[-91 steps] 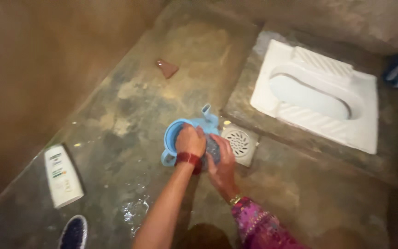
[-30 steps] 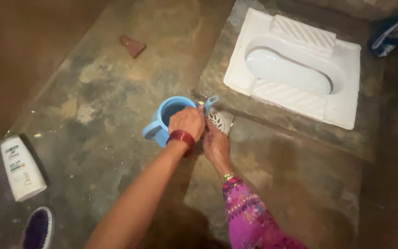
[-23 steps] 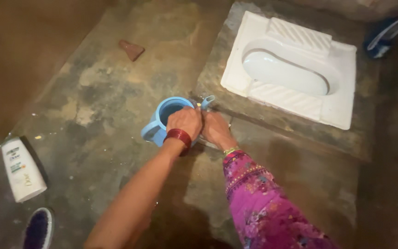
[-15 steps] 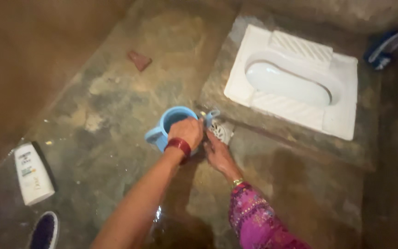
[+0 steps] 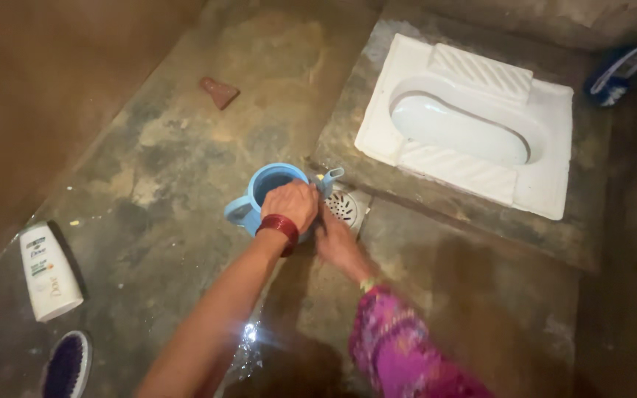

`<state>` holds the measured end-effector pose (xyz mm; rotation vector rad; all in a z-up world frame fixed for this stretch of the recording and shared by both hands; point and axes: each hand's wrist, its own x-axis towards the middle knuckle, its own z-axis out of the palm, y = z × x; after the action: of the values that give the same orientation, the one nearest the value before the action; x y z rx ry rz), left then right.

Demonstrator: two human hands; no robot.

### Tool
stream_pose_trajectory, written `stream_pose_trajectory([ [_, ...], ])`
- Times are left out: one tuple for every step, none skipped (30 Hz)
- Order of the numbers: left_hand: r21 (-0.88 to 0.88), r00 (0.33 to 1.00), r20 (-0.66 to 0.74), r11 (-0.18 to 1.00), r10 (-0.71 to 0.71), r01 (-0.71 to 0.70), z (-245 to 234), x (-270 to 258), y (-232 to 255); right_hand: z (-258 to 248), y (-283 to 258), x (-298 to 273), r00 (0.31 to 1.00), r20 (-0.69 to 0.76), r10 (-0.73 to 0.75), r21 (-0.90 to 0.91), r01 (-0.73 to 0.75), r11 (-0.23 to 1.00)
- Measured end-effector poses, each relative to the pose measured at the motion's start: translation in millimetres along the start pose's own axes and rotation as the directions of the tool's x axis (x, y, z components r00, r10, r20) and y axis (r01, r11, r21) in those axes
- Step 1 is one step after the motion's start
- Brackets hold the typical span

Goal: The person washes and scrubs a small blue plastic pitcher by hand, using water and a small piece of cloth while crouching near a floor drain.

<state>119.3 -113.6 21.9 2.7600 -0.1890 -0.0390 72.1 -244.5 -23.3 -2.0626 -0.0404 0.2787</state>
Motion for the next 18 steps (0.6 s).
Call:
stream_pose_trajectory([
  [0.026,1.000,0.007,0.999,0.020,-0.020,-0.1,-0.2,-1.6,-7.5,-9.9,9.3,1.000,0.016,0.007,-0.053,-0.006,0.999],
  [0.051,0.999,0.014,0.998,0.040,-0.041,-0.3,-0.1,-2.7,-15.6,-20.0,19.4,0.996,0.083,0.025,-0.068,-0.019,0.997],
  [0.039,1.000,0.020,0.999,0.022,-0.023,-1.2,1.3,-4.2,-24.0,-28.9,29.6,0.988,0.144,0.047,-0.079,-0.036,0.996],
  [0.027,1.000,0.026,1.000,0.004,-0.005,-2.8,4.3,-5.6,-27.7,-34.5,33.7,0.977,0.204,0.068,-0.091,-0.050,0.995],
  [0.006,0.999,0.036,1.000,-0.018,0.018,-1.2,3.5,-3.9,-24.1,-34.6,27.9,0.985,0.150,0.086,-0.142,-0.064,0.988],
  [-0.003,0.999,0.030,1.000,-0.021,0.021,0.5,0.4,-3.1,-14.7,-32.1,20.7,0.990,0.096,0.099,-0.191,-0.080,0.978],
  [-0.013,1.000,0.017,1.000,-0.021,0.021,1.1,0.6,-2.8,-7.8,-26.6,16.4,0.994,0.036,0.105,-0.242,-0.093,0.966],
  [-0.023,1.000,0.005,1.000,-0.021,0.021,1.8,0.9,-2.7,-1.5,-15.9,7.2,0.998,-0.004,0.055,-0.259,-0.054,0.964],
  [-0.015,1.000,0.004,1.000,-0.002,0.002,2.6,-0.9,-4.0,8.1,-3.4,-4.4,0.999,-0.044,0.005,-0.272,-0.017,0.962],
  [-0.007,1.000,0.003,1.000,0.016,-0.016,3.7,-3.8,-5.1,14.4,8.0,-6.5,0.996,-0.083,-0.045,-0.287,0.020,0.958],
  [0.004,0.999,-0.005,0.999,0.039,-0.039,2.4,-0.3,-6.5,13.6,16.2,7.5,0.988,-0.091,-0.125,-0.293,0.093,0.951],
  [0.017,0.999,-0.006,0.999,0.049,-0.048,0.4,5.4,-8.3,10.1,22.6,22.5,0.974,-0.100,-0.204,-0.301,0.166,0.939],
  [0.023,0.999,0.003,0.999,0.049,-0.049,2.0,3.5,-8.5,8.3,29.8,24.9,0.958,-0.097,-0.271,-0.311,0.229,0.922],
  [0.029,0.999,0.012,0.998,0.050,-0.051,3.2,1.3,-8.5,4.6,31.4,32.3,0.971,-0.070,-0.227,-0.352,0.189,0.917],
  [0.019,0.999,0.007,0.999,0.041,-0.041,0.8,2.1,-9.3,-2.4,24.5,50.6,0.981,-0.048,-0.186,-0.393,0.152,0.907],
  [0.010,0.999,0.003,0.999,0.032,-0.032,-2.6,2.8,-9.6,-4.8,16.8,59.5,0.989,-0.028,-0.143,-0.433,0.117,0.894],
  [-0.005,1.000,-0.005,1.000,0.025,-0.025,-4.5,3.9,-6.2,-1.9,11.8,57.0,0.984,-0.085,-0.155,-0.442,0.102,0.891],
  [-0.016,1.000,0.003,1.000,0.024,-0.024,-7.0,5.3,-2.9,3.2,7.2,54.5,0.976,-0.140,-0.167,-0.451,0.088,0.888],
])
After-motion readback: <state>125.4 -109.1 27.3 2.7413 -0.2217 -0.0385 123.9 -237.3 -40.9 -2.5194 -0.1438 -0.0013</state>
